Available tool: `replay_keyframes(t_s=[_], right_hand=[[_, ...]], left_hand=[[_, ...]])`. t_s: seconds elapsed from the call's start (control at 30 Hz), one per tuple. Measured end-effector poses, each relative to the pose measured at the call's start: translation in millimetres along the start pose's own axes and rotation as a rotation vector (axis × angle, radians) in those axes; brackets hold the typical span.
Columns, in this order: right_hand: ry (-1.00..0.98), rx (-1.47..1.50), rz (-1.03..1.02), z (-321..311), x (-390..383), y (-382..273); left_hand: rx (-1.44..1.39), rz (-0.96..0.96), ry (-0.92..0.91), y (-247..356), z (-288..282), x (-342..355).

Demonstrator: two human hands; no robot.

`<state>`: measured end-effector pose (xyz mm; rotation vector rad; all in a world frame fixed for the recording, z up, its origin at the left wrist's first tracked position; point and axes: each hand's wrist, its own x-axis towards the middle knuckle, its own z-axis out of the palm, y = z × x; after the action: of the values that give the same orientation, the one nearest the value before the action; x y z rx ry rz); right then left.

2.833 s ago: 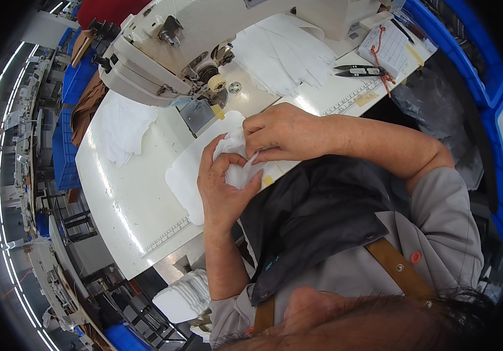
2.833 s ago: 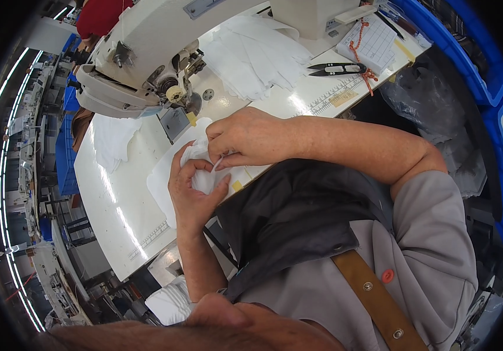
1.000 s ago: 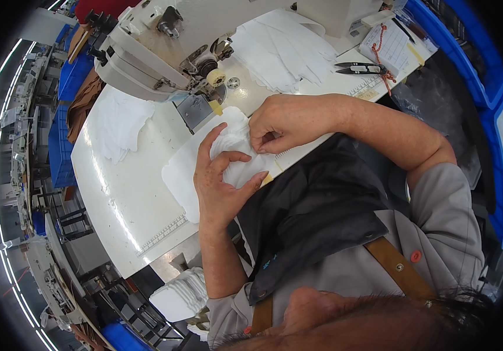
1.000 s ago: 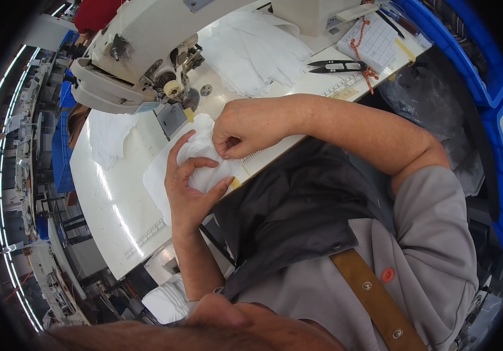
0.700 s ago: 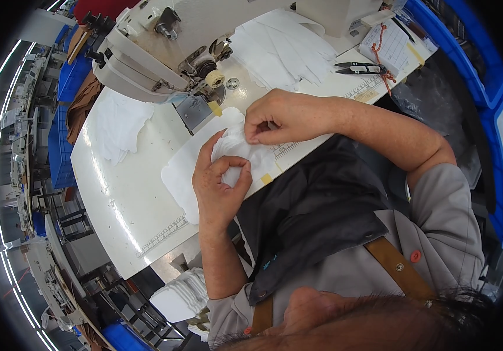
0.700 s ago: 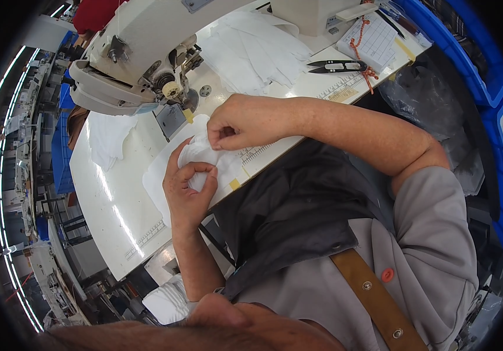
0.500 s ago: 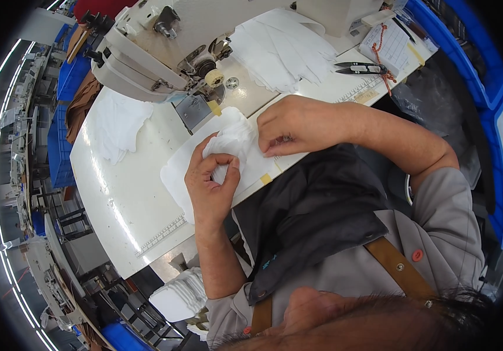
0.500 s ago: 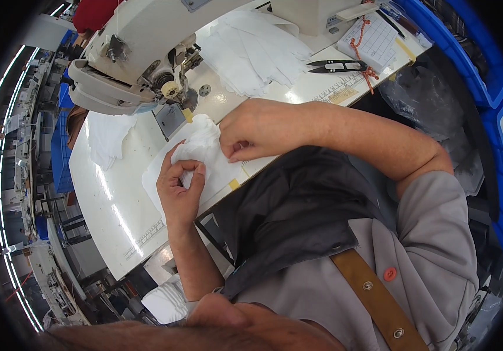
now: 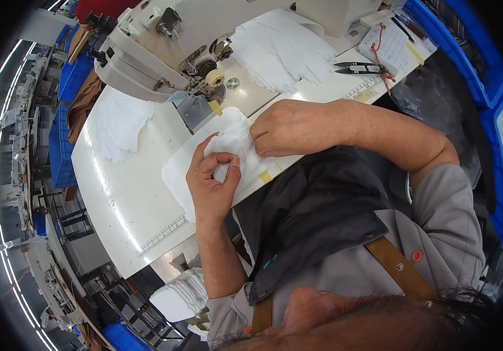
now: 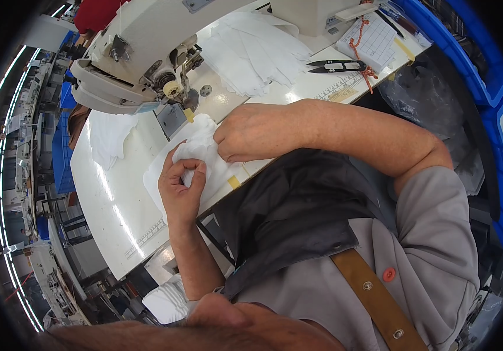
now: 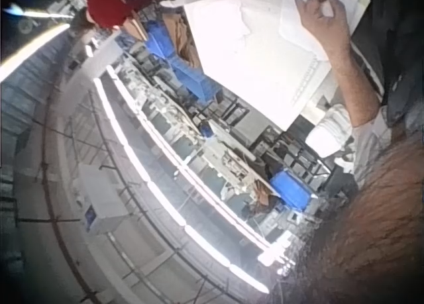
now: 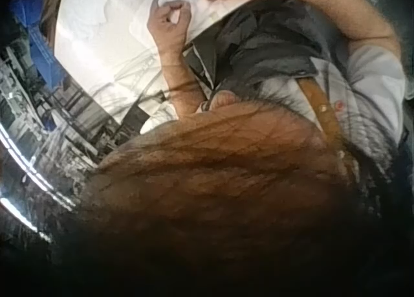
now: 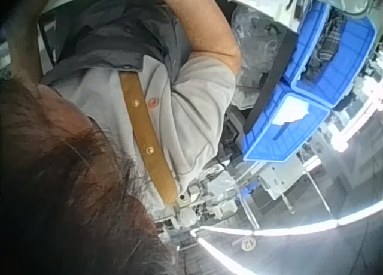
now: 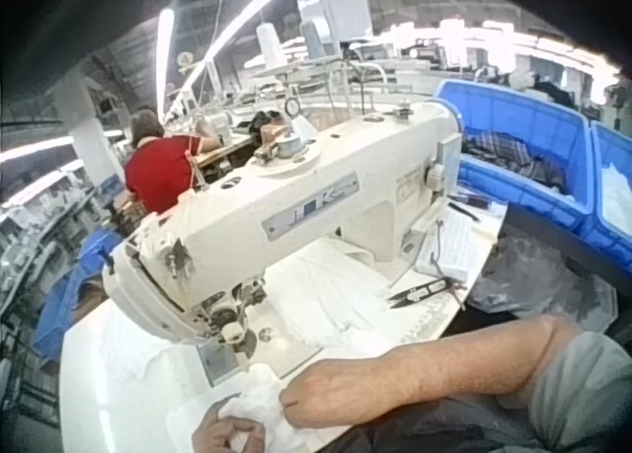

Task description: Sewing white fabric pieces using an industrial sewing machine.

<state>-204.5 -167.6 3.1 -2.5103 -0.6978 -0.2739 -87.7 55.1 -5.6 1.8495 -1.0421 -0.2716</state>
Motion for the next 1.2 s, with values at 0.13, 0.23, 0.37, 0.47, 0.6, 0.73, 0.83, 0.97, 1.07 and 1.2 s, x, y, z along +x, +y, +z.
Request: replay_keyframes(t_s=[0.13,0.23,0.37,0.47,0.6,0.73,0.83,0.97,1.07,1.2], right_hand=[[0.056,-0.048,-0.024,5.4,-1.2,-1.7],[0.021,-0.195,-0.056,2.3,-1.4,-10.5],[-0.089,-0.346,-0.087,-4.5,4.7,-19.9],[-0.047,-0.219,-0.064,-3.3,2.2,-7.0],[0.014,-0.040,0.017,1.4,1.7,-2.7],[0.066,0.155,0.114,4.9,-1.1,1.5],[0.105,0.211,0.161,8.4,1.2,1.6],[0.102,0.238,0.246,7.1,-0.1,-3.1],[0.146,0.195,0.173,12.1,-0.1,-0.4],[0.059,0.213,0.202,5.2,-5.0,-3.7]], left_hand=[[0.012,0.001,0.014,-3.3,1.2,-0.1],[0.014,-0.008,-0.001,-3.2,1.1,0.1],[0.018,-0.007,-0.012,-4.2,-1.6,-1.0],[-0.011,-0.027,-0.019,-3.5,-0.4,-0.6],[-0.047,-0.016,-0.030,-5.3,-1.5,-1.0],[-0.042,-0.013,-0.032,-6.9,-1.4,-0.6],[-0.036,0.002,-0.061,-4.6,-3.5,-2.3],[-0.021,0.040,-0.034,9.5,1.3,-3.2],[0.049,0.043,-0.004,4.5,3.0,-4.9],[0.020,-0.063,-0.023,-1.1,1.0,-4.9]])
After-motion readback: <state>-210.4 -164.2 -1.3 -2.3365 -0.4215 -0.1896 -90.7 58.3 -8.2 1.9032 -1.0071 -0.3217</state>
